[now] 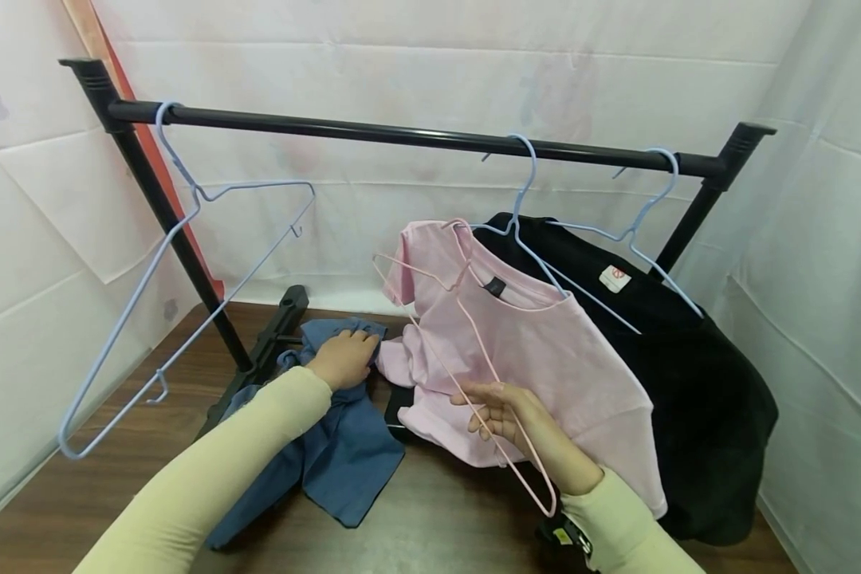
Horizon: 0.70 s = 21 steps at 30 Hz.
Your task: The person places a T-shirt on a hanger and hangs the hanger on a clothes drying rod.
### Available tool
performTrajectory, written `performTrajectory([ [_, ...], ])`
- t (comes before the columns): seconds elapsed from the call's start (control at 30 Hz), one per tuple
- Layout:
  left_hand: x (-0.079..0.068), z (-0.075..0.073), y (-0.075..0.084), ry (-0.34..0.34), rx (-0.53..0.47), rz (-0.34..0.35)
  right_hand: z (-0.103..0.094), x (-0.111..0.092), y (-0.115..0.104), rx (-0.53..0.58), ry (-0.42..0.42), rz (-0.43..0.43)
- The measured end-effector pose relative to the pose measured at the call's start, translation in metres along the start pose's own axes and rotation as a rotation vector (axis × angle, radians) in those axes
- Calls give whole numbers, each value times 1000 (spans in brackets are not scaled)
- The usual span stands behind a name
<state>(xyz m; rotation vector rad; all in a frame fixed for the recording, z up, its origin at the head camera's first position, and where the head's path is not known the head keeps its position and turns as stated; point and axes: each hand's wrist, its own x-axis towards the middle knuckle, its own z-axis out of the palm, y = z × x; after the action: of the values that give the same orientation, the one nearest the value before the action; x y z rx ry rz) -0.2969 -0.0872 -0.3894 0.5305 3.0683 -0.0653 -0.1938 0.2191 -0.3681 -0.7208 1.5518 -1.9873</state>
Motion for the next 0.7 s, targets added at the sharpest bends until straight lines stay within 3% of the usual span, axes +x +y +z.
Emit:
performTrajectory([
  [0.1,-2,0,2,34,47,7,3,-1,-3,-41,-4,6],
  [0.23,-2,-4,0,28,22,1,5,-1,-6,-68,-15,8],
  [0.5,-10,-19,-13,58,-236,-50,1,0,-4,-18,-42,5],
  [0.7,-17,-33,-26,89,-338,-51,-2,1,-2,52,-36,0],
])
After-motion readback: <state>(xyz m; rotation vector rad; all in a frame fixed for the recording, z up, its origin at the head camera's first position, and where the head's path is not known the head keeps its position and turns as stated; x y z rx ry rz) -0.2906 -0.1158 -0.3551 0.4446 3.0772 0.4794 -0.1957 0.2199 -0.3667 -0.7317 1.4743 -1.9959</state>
